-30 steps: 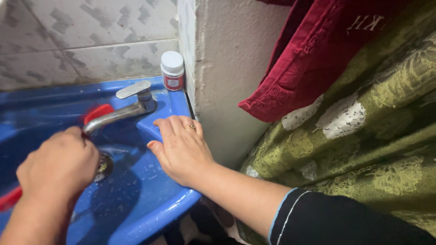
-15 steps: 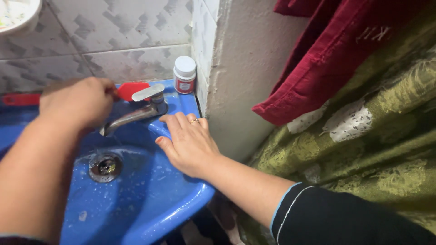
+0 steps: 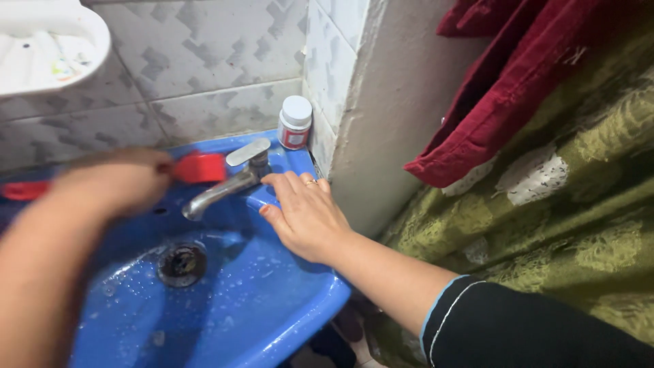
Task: Cleaning a blue bathroom sink using a small red brush and liquid soap.
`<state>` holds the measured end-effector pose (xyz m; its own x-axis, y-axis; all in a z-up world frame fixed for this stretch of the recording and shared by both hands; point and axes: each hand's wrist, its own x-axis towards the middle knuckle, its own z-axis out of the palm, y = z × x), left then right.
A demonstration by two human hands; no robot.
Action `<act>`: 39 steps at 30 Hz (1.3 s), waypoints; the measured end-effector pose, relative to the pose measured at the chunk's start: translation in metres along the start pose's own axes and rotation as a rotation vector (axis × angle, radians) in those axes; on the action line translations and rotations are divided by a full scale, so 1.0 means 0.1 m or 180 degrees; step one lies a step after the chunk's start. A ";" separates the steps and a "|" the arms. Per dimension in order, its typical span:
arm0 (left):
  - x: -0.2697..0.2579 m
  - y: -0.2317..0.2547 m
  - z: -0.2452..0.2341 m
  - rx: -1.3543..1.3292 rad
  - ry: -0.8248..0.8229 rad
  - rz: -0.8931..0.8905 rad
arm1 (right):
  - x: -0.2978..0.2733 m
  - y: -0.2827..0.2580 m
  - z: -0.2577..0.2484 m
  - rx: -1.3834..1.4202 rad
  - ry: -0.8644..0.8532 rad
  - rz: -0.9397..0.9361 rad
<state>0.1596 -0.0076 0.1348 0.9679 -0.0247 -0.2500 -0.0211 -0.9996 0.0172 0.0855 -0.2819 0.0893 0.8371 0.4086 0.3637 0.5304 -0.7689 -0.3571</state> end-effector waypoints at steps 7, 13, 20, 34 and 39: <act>-0.24 0.47 -0.10 -0.0437 0.0123 -0.0274 | 0.01 -0.05 -0.01 -0.0153 -0.0070 -0.0055; -0.40 0.09 -0.13 -0.0263 0.0125 -0.0503 | 0.00 -0.08 0.02 -0.0196 -0.0043 -0.0076; -0.42 0.29 -0.11 -0.0320 0.0353 -0.0665 | 0.01 -0.06 0.05 0.0245 0.0340 -0.0087; -0.55 0.18 -0.16 -0.0446 0.0121 -0.1018 | 0.30 -0.48 0.15 -0.0166 0.0777 -0.0673; -0.57 0.09 -0.15 -0.0374 0.0296 -0.0929 | 0.49 -0.35 0.16 0.0213 0.0912 -0.0563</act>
